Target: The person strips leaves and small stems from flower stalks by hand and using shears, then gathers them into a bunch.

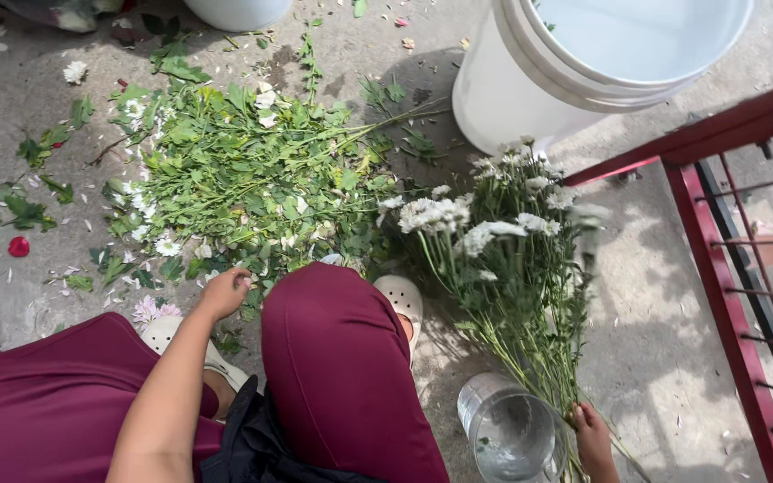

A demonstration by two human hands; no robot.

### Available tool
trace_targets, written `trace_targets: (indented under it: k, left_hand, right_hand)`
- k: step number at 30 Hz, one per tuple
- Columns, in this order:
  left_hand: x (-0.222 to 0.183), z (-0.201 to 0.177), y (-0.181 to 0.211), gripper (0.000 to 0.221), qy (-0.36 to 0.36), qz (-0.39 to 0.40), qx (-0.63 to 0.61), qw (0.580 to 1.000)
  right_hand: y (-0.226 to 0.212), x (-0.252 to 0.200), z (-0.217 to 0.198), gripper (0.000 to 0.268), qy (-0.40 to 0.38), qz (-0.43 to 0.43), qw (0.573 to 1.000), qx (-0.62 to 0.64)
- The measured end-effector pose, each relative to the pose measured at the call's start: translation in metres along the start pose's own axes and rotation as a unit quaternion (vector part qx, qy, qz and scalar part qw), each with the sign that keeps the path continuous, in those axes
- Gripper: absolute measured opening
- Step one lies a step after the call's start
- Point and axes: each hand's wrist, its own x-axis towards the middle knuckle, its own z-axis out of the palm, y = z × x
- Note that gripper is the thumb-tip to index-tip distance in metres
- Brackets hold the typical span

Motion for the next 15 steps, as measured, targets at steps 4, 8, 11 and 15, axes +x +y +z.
trace_targets:
  k: [4,8,11,15]
  left_hand:
    - [0.042,-0.023,0.027,0.031,0.037,-0.027,-0.040,0.998]
    - [0.130,-0.034,0.091,0.034,0.089,0.021,0.026,0.995]
    - [0.207,-0.042,0.163,0.034,0.082,0.080,0.052,0.992]
    - [0.237,-0.050,0.256,0.048,0.078,0.179,0.066,0.978]
  right_hand:
    - [-0.004,0.022,0.000,0.035,0.034,-0.006,0.892,-0.452]
    - [-0.014,0.052,0.025,0.048,0.053,0.063,0.827,-0.557]
    - [-0.031,0.081,0.049,0.046,0.097,0.023,0.843,-0.528]
    - [-0.042,0.106,0.071,0.044,0.151,-0.024,0.854,-0.498]
